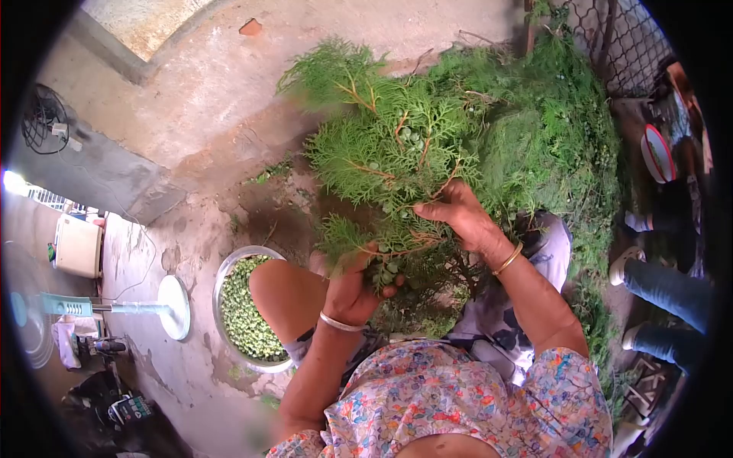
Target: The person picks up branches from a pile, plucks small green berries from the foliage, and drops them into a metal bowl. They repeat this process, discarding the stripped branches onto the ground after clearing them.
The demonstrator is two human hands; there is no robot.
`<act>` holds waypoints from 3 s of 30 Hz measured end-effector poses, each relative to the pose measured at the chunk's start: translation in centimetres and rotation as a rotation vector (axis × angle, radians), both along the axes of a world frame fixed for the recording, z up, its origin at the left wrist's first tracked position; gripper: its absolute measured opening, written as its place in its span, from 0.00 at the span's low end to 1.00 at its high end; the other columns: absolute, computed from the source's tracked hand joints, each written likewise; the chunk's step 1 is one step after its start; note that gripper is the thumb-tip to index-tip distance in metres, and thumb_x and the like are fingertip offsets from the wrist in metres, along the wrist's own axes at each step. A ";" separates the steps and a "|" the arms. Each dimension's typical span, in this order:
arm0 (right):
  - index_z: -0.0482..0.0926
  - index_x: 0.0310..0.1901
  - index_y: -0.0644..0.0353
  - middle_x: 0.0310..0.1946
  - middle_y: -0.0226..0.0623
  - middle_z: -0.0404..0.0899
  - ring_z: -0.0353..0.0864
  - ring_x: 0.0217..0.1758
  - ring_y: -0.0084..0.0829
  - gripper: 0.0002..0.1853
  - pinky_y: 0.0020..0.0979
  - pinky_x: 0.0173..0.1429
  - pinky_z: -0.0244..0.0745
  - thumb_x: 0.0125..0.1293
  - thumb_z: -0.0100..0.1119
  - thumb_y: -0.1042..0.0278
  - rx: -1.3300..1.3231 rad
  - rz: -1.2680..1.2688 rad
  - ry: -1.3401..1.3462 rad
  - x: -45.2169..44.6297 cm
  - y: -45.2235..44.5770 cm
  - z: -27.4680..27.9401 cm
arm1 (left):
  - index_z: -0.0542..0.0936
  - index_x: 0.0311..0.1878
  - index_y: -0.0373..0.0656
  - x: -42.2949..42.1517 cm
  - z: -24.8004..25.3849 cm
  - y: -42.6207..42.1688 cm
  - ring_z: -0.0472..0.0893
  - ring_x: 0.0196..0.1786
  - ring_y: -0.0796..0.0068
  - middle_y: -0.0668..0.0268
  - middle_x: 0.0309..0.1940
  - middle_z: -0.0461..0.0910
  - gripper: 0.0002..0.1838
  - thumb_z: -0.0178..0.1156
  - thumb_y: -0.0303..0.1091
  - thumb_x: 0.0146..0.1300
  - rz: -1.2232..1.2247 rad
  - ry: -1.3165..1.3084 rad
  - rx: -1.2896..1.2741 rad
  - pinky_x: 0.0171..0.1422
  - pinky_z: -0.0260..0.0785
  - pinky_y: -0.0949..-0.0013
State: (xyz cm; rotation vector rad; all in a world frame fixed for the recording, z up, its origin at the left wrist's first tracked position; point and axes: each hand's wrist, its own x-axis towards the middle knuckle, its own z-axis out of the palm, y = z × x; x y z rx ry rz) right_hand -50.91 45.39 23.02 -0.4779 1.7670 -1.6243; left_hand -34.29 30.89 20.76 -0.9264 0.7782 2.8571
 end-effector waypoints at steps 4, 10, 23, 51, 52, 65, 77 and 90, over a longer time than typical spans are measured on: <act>0.74 0.30 0.67 0.24 0.29 0.73 0.70 0.32 0.22 0.19 0.29 0.42 0.68 0.51 0.71 0.60 -0.122 -0.040 0.007 1.2 -0.6 0.4 | 0.72 0.53 0.47 -0.7 1.6 0.0 0.76 0.27 0.58 0.58 0.39 0.79 0.17 0.48 0.46 0.67 -0.123 0.003 0.009 0.19 0.65 0.70; 0.80 0.34 0.69 0.27 0.31 0.78 0.72 0.32 0.21 0.12 0.28 0.40 0.68 0.54 0.66 0.68 -0.180 0.083 0.028 0.8 -0.8 0.0 | 0.71 0.55 0.45 -0.5 1.6 -0.9 0.76 0.27 0.56 0.53 0.40 0.79 0.21 0.50 0.49 0.66 -0.220 0.030 0.105 0.19 0.64 0.69; 0.80 0.36 0.70 0.30 0.34 0.81 0.76 0.34 0.21 0.11 0.27 0.41 0.72 0.52 0.66 0.72 -0.181 0.120 0.002 0.1 -0.9 -1.6 | 0.74 0.48 0.39 -1.4 2.5 0.5 0.74 0.17 0.69 0.56 0.27 0.79 0.26 0.55 0.55 0.62 -0.216 -0.028 -0.115 0.12 0.61 0.75; 0.77 0.20 0.65 0.13 0.28 0.72 0.66 0.13 0.17 0.09 0.23 0.16 0.59 0.52 0.67 0.74 -0.095 0.009 -0.037 0.0 -0.3 -1.8 | 0.79 0.26 0.31 -2.5 -2.1 0.3 0.65 0.23 0.87 0.75 0.20 0.72 0.09 0.56 0.28 0.55 0.020 -0.101 -0.869 0.26 0.57 0.77; 0.76 0.19 0.65 0.13 0.28 0.72 0.66 0.14 0.16 0.10 0.23 0.16 0.59 0.52 0.68 0.73 -0.079 -0.010 -0.039 0.0 -0.4 -1.8 | 0.79 0.26 0.31 -2.9 -2.3 0.4 0.65 0.22 0.87 0.75 0.19 0.72 0.09 0.56 0.28 0.55 0.085 -0.107 -0.893 0.26 0.58 0.76; 0.73 0.20 0.66 0.14 0.27 0.70 0.66 0.14 0.17 0.12 0.23 0.16 0.58 0.53 0.66 0.73 -0.054 -0.182 0.029 -1.1 -0.3 -1.8 | 0.75 0.40 0.43 -3.1 -1.8 -0.1 0.73 0.20 0.72 0.64 0.26 0.77 0.12 0.53 0.41 0.63 -0.031 0.038 -0.183 0.20 0.61 0.75; 0.76 0.28 0.68 0.16 0.26 0.70 0.65 0.16 0.17 0.09 0.23 0.18 0.63 0.52 0.67 0.72 0.007 -0.003 0.078 -0.6 -1.1 -3.6 | 0.73 0.47 0.40 -1.8 -1.2 -0.6 0.80 0.33 0.60 0.56 0.36 0.80 0.14 0.53 0.41 0.66 0.036 0.008 -0.073 0.29 0.74 0.59; 0.75 0.28 0.68 0.17 0.27 0.71 0.66 0.17 0.16 0.08 0.23 0.18 0.64 0.54 0.65 0.74 0.017 -0.009 0.139 -0.7 -1.1 -3.3 | 0.72 0.49 0.44 -1.3 -0.1 0.0 0.77 0.34 0.62 0.54 0.35 0.78 0.14 0.54 0.40 0.64 -0.047 0.063 0.094 0.30 0.69 0.63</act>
